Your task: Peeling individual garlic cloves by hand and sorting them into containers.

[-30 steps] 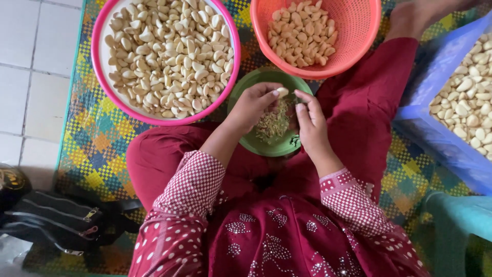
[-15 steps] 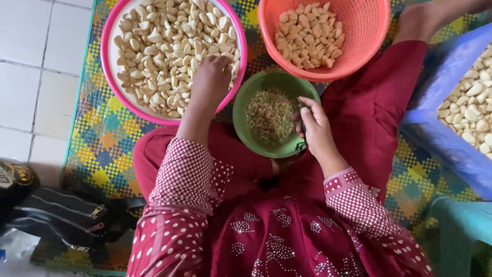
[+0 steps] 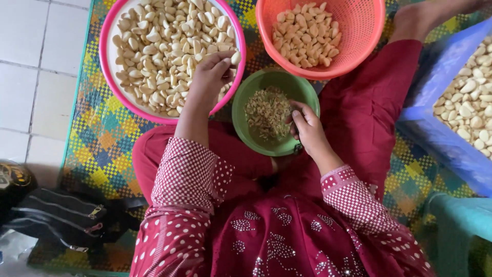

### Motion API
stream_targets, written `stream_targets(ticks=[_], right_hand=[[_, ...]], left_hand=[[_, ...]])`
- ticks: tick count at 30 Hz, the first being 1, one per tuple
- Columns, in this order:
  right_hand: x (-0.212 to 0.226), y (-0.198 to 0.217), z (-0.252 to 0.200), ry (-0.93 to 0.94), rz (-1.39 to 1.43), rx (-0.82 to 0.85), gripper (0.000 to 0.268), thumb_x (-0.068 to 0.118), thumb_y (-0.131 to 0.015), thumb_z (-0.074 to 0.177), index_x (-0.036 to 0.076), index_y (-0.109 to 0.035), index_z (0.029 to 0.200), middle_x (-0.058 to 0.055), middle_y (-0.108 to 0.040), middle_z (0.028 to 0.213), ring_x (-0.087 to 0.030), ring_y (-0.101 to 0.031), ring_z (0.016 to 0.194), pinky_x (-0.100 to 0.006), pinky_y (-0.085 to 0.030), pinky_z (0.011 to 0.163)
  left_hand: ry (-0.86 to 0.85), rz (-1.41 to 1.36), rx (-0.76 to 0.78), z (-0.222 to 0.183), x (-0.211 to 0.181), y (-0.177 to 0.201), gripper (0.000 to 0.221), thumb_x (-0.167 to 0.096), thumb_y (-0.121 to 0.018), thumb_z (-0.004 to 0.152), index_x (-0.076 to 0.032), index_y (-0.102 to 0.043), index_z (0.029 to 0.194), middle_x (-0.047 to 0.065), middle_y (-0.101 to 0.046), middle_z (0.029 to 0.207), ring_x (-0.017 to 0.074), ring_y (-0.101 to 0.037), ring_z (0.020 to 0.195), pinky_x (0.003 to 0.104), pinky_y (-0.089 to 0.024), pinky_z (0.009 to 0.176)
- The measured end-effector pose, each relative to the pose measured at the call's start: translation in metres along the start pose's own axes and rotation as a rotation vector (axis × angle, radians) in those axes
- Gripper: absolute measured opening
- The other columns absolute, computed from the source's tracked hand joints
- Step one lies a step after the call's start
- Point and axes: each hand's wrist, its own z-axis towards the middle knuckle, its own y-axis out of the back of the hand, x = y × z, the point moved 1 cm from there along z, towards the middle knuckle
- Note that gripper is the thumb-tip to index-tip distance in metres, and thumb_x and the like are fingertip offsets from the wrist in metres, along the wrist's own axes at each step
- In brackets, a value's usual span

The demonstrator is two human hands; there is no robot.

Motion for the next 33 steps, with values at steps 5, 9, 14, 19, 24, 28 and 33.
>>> stream_targets(ticks=[5, 9, 14, 19, 24, 28, 33], right_hand=[[-0.008, -0.006, 0.003, -0.013, 0.016, 0.031, 0.036, 0.017, -0.047, 0.106, 0.01, -0.054, 0.14, -0.005, -0.062, 0.085, -0.01, -0.051, 0.057, -0.024, -0.036, 0.045], [-0.01, -0.003, 0.004, -0.014, 0.033, 0.039, 0.032, 0.017, -0.048, 0.107, 0.011, -0.056, 0.138, -0.006, -0.063, 0.086, -0.011, -0.05, 0.057, -0.024, -0.038, 0.046], [0.015, -0.008, -0.008, -0.027, -0.042, 0.03, 0.044, 0.022, -0.046, 0.103, 0.005, -0.052, 0.143, -0.01, -0.064, 0.093, -0.011, -0.051, 0.059, -0.023, -0.039, 0.048], [0.037, -0.011, -0.014, -0.133, -0.138, -0.008, 0.049, 0.02, -0.041, 0.102, 0.007, -0.05, 0.149, -0.008, -0.063, 0.095, -0.011, -0.049, 0.064, -0.026, -0.04, 0.053], [-0.015, 0.0, 0.008, -0.022, 0.025, 0.009, 0.038, 0.018, -0.049, 0.105, 0.01, -0.055, 0.141, -0.009, -0.066, 0.089, -0.01, -0.049, 0.055, -0.023, -0.036, 0.044], [-0.003, -0.012, 0.004, -0.064, -0.093, 0.011, 0.039, 0.02, -0.047, 0.105, 0.013, -0.055, 0.142, -0.005, -0.063, 0.092, -0.009, -0.052, 0.061, -0.023, -0.038, 0.047], [0.007, -0.011, -0.005, -0.091, -0.172, 0.011, 0.042, 0.026, -0.046, 0.103, 0.015, -0.055, 0.143, -0.001, -0.067, 0.096, -0.008, -0.053, 0.065, -0.023, -0.04, 0.051]], left_hand=[[0.01, -0.472, 0.239, 0.023, 0.045, 0.011, 0.019, -0.006, -0.056, 0.099, -0.001, -0.065, 0.115, 0.012, -0.066, 0.09, 0.0202, -0.062, 0.077, 0.032, -0.053, 0.071], [0.109, -0.499, 0.21, 0.017, 0.025, -0.015, 0.032, -0.005, -0.054, 0.1, 0.007, -0.057, 0.129, 0.015, -0.062, 0.094, 0.023, -0.062, 0.08, 0.033, -0.055, 0.074], [0.017, 0.191, 0.315, 0.011, -0.025, -0.093, 0.052, -0.025, -0.046, 0.103, -0.004, -0.038, 0.15, 0.014, -0.047, 0.144, 0.0269, -0.045, 0.124, 0.04, -0.042, 0.103], [-0.388, 0.896, 0.283, 0.045, 0.006, -0.074, 0.048, -0.019, -0.052, 0.103, -0.007, -0.046, 0.149, 0.016, -0.046, 0.155, 0.0316, -0.049, 0.139, 0.047, -0.036, 0.118], [-0.495, 1.063, -0.301, 0.05, 0.014, 0.026, 0.03, 0.006, -0.052, 0.096, -0.002, -0.071, 0.117, 0.017, -0.067, 0.13, 0.0295, -0.066, 0.116, 0.04, -0.057, 0.103], [-0.531, 1.248, -0.449, 0.061, 0.038, 0.044, 0.029, -0.003, -0.059, 0.095, -0.01, -0.075, 0.118, 0.016, -0.056, 0.139, 0.039, -0.046, 0.13, 0.059, -0.047, 0.101], [-0.396, 1.311, -0.287, 0.064, 0.039, 0.019, 0.015, -0.011, -0.059, 0.096, -0.014, -0.073, 0.1, 0.015, -0.039, 0.155, 0.0403, -0.022, 0.147, 0.069, -0.007, 0.12]])
